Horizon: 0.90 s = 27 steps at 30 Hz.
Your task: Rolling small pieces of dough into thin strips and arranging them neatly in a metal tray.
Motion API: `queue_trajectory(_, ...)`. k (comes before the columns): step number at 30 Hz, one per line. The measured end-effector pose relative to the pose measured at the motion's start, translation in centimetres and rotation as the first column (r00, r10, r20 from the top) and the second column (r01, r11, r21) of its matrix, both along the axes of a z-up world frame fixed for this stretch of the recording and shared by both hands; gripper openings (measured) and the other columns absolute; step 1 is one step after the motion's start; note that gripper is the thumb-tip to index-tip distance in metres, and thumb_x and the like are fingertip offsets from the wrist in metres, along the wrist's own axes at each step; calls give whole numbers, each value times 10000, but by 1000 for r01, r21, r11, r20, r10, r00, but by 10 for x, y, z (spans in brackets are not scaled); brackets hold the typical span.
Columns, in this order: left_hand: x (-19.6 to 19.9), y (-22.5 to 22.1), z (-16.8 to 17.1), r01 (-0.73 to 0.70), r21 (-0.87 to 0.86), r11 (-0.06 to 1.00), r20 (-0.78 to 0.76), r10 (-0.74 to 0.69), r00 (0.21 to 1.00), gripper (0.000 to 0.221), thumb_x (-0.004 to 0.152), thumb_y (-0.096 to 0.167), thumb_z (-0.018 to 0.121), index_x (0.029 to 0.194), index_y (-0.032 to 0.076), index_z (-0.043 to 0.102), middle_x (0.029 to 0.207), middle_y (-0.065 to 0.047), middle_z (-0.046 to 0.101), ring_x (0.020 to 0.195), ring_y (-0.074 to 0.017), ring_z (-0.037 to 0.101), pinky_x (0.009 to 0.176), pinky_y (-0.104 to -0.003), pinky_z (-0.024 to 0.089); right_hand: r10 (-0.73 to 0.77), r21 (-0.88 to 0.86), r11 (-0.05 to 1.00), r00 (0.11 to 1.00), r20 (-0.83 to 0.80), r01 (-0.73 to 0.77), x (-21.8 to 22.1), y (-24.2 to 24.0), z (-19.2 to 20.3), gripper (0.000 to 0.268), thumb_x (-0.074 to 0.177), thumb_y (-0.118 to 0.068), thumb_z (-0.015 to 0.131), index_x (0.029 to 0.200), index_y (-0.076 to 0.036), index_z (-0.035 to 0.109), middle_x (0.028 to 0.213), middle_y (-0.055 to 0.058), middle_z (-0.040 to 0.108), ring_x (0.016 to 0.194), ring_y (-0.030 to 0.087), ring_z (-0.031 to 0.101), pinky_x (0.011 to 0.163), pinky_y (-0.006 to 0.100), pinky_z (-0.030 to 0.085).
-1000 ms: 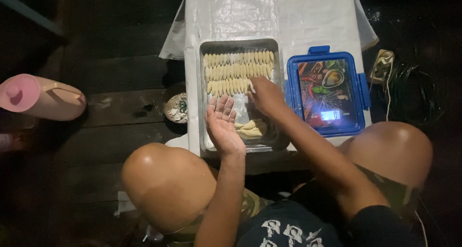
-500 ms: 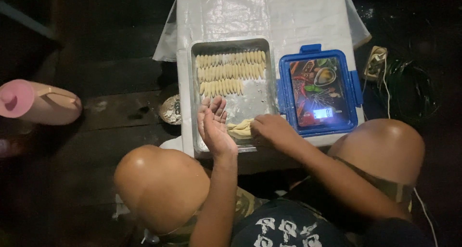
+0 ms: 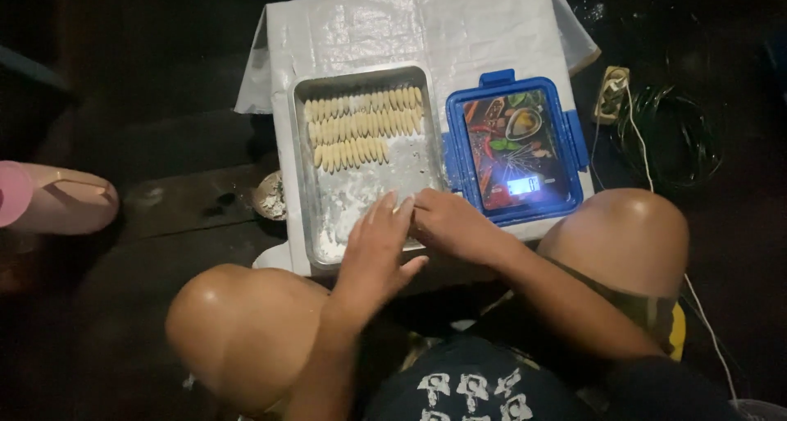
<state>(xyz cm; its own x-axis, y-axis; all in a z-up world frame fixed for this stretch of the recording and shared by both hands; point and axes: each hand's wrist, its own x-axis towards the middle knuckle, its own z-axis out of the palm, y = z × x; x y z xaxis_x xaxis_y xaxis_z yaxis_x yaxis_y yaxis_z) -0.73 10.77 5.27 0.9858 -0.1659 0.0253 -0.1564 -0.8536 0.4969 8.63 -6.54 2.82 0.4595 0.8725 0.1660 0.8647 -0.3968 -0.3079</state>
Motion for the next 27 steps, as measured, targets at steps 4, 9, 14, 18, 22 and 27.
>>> queue_trajectory(4,7,23,-27,131,332,934,-45,-123,991,946,682,464,889,1474,141,485,1364,-136,575,1273,-332,571,1020,-513,451,68,176,983,996,-58,-56,-11,-4,35,129,941,-207,702,907,-84,689,973,105,693,858,282,671,694,356,537)
queue_trajectory(9,23,41,-51,261,212,942,-144,-234,961,953,580,402,945,1406,234,500,1215,-69,659,1117,-340,655,845,-507,494,67,211,975,998,-7,-64,-22,-5,52,93,921,-192,729,902,-109,693,976,98,690,893,278,662,712,389,536)
queue_trajectory(14,35,36,-36,351,344,871,-157,-315,936,781,652,421,903,1300,288,487,1042,46,657,1027,-269,654,858,-450,450,84,217,973,996,-30,-75,-24,-7,42,89,922,-124,718,913,-61,655,942,114,666,831,308,645,622,414,535)
queue_trajectory(18,34,35,-33,333,318,888,-79,-325,942,765,579,336,933,1218,280,514,959,28,629,965,-273,660,829,-468,468,93,295,954,983,-156,-43,-22,-10,35,93,921,-110,724,893,-56,654,889,100,646,799,295,652,643,383,546)
queue_trajectory(22,39,39,-57,274,170,946,37,-285,958,744,470,308,961,1086,234,550,957,3,658,955,-278,678,752,-451,498,117,501,851,872,-475,158,-13,-13,21,72,893,-100,761,913,-123,696,849,-7,637,774,207,638,612,286,529)
queue_trajectory(27,32,45,-58,139,110,984,-17,-138,990,746,479,310,972,1110,210,585,927,-27,688,933,-314,700,757,-469,511,-29,433,572,545,-838,696,13,-35,24,77,917,-48,729,994,-47,724,919,140,745,845,207,721,670,288,559)
